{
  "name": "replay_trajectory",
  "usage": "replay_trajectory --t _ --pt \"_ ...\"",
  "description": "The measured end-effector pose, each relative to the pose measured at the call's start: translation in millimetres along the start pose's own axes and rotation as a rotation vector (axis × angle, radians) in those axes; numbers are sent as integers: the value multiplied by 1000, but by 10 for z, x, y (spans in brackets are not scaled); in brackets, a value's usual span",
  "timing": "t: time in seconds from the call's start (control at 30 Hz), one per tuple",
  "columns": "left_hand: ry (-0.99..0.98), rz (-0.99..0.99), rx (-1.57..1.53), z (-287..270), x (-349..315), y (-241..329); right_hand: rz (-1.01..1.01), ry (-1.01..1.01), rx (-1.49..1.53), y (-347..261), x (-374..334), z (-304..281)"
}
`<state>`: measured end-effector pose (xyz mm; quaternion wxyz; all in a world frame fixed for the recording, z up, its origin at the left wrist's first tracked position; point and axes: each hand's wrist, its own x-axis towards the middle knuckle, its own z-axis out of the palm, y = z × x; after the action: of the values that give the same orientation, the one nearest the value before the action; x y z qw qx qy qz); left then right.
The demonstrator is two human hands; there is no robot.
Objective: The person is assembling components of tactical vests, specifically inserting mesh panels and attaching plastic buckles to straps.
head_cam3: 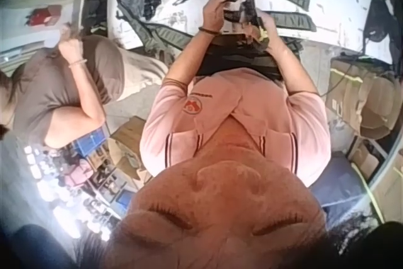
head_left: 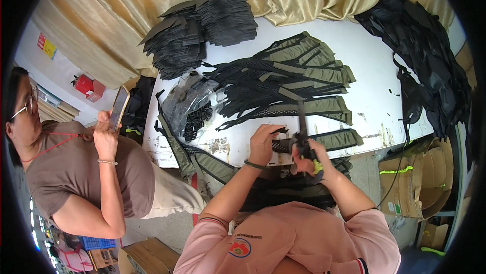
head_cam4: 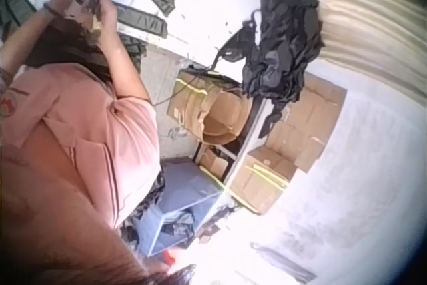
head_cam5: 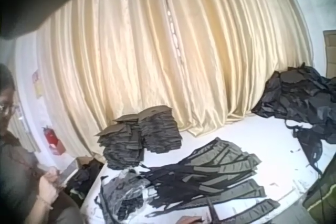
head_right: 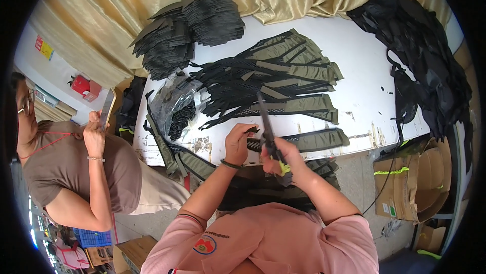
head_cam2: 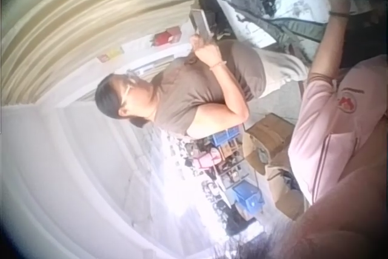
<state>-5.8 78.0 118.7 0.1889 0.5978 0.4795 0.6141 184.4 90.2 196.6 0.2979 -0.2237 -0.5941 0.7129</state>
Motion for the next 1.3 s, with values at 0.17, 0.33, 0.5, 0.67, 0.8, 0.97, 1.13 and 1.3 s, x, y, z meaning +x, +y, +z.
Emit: replay_trajectory --t 0.17,0.33,0.5,0.67,0.8,0.97,1.13,1.3 --pt "202 -413 -98 -94 -182 -145 -123 448 -86 -177 201 -590" --pt "356 -448 -419 -300 -36 -33 299 1054 -1170 322 28 -2543" --pt "397 -507 -373 -524 -53 -80 792 1019 -1403 447 -295 -2908" --pt "407 -588 -300 -613 9 -95 615 989 -1662 95 -254 -2570" --pt "379 -586 -522 -440 56 21 -89 668 -842 -112 266 -1257" --pt "350 -640 -652 -378 85 181 -211 -177 -624 611 741 -237" --pt "417 -633 -579 -791 -16 32 13 -295 -727 1005 854 -149" --pt "517 -681 -698 -1104 -127 -139 -301 -245 -1052 977 719 -47"
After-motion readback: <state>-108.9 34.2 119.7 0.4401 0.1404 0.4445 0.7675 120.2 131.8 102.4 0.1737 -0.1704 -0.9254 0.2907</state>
